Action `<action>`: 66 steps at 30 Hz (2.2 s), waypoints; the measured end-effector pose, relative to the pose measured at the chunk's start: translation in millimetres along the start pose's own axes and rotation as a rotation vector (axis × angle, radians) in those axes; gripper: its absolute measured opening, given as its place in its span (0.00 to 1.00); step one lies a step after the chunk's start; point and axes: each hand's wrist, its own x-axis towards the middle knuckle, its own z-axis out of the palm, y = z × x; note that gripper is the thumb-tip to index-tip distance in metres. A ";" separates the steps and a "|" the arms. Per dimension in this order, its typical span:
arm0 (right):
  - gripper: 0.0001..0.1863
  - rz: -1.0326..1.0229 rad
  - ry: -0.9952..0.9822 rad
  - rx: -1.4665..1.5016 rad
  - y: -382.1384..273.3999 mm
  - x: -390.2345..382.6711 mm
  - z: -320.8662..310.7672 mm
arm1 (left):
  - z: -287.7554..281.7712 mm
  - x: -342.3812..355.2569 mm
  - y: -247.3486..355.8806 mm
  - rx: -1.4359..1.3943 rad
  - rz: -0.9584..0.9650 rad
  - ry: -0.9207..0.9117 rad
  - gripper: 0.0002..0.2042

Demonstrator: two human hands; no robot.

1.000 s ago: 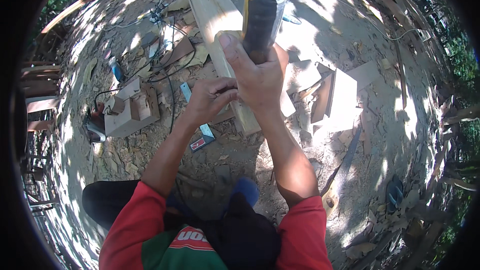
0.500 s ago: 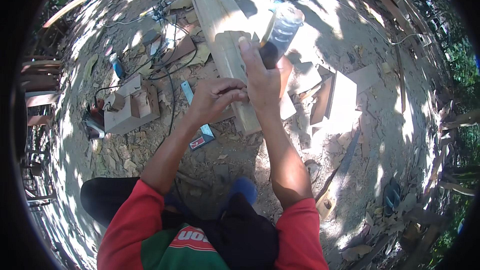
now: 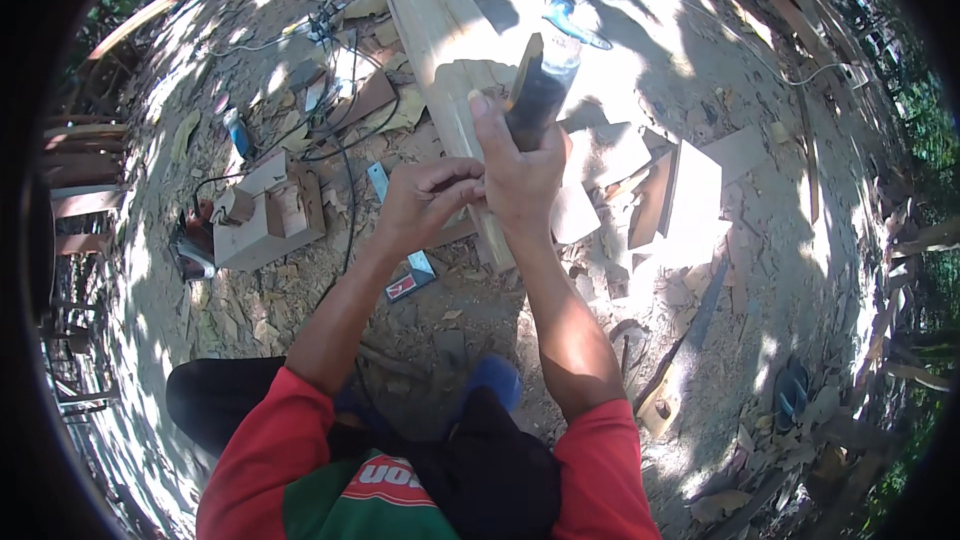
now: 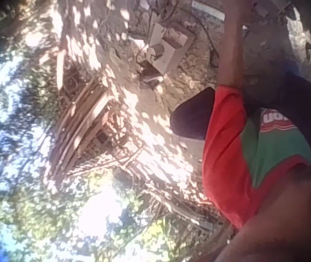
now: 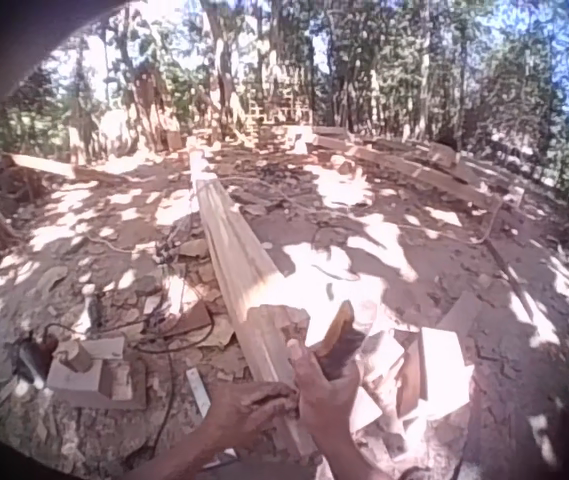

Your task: The person carves and smooths a piece of wood for a joint using a chisel and a hammer.

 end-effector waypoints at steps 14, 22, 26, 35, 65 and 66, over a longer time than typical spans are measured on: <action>0.10 0.335 -0.234 -0.295 -76.0 -4.5 -59.8 | -23.8 -35.6 -6.4 0.202 0.134 0.164 0.10; 0.19 0.653 -0.595 -0.484 -45.2 -11.0 -74.2 | -5.9 -37.6 -44.8 -0.055 -0.136 0.562 0.10; 0.20 0.168 -0.403 -0.772 -11.9 -5.2 -76.3 | -51.9 -87.3 -117.9 -0.056 -0.316 0.628 0.11; 0.18 0.415 -0.229 -0.291 -52.4 -75.0 -163.8 | -102.6 -214.3 -222.2 0.904 -0.632 0.405 0.10; 0.16 1.065 -0.153 -0.174 40.1 -201.0 -172.8 | 25.8 1.5 9.5 0.814 0.561 -0.133 0.22; 0.16 1.063 -0.141 -0.182 36.1 -197.3 -174.7 | 31.5 3.0 12.3 0.835 0.516 -0.179 0.22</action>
